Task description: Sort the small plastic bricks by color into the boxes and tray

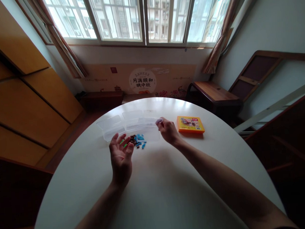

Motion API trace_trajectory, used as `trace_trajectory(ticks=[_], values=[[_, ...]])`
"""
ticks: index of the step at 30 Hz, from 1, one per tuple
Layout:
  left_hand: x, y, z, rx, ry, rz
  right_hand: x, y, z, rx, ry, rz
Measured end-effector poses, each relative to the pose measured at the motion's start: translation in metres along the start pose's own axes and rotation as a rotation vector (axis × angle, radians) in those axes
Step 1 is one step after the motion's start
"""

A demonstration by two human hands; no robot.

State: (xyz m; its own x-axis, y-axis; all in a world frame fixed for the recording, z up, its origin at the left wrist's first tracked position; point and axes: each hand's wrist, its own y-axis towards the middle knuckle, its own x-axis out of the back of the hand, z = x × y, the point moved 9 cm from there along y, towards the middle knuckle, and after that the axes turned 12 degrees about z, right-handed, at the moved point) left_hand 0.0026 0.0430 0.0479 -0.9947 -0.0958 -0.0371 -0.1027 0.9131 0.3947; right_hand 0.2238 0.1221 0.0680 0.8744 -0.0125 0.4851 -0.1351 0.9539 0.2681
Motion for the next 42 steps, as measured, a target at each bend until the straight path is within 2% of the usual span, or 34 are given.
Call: trace_trajectory(ticks=[3, 6, 10, 16, 32, 37, 40, 42], values=[[0.002, 0.001, 0.002, 0.010, 0.013, -0.006, 0.037, 0.012, -0.016, -0.106, -0.257, -0.068], [-0.001, 0.000, 0.002, 0.016, 0.043, 0.029, 0.064, 0.024, -0.033, -0.249, -0.475, -0.074], [-0.001, -0.001, 0.001, 0.022, 0.055, 0.041, 0.084, 0.037, -0.051, -0.405, -0.662, -0.085], [0.002, 0.001, -0.001, 0.023, 0.095, 0.044, 0.062, 0.054, -0.062, -0.469, -0.752, 0.057], [0.010, 0.004, -0.001, 0.008, 0.160, -0.026, -0.001, 0.089, -0.061, -0.299, -0.626, 0.260], [0.015, 0.005, 0.002, 0.012, 0.173, -0.052, -0.021, 0.089, -0.054, -0.241, -0.569, 0.312], [0.017, 0.006, 0.004, 0.015, 0.181, -0.057, -0.017, 0.078, -0.046, -0.182, -0.536, 0.315], [0.017, 0.006, 0.004, 0.016, 0.189, -0.055, -0.002, 0.065, -0.037, -0.091, -0.525, 0.291]])
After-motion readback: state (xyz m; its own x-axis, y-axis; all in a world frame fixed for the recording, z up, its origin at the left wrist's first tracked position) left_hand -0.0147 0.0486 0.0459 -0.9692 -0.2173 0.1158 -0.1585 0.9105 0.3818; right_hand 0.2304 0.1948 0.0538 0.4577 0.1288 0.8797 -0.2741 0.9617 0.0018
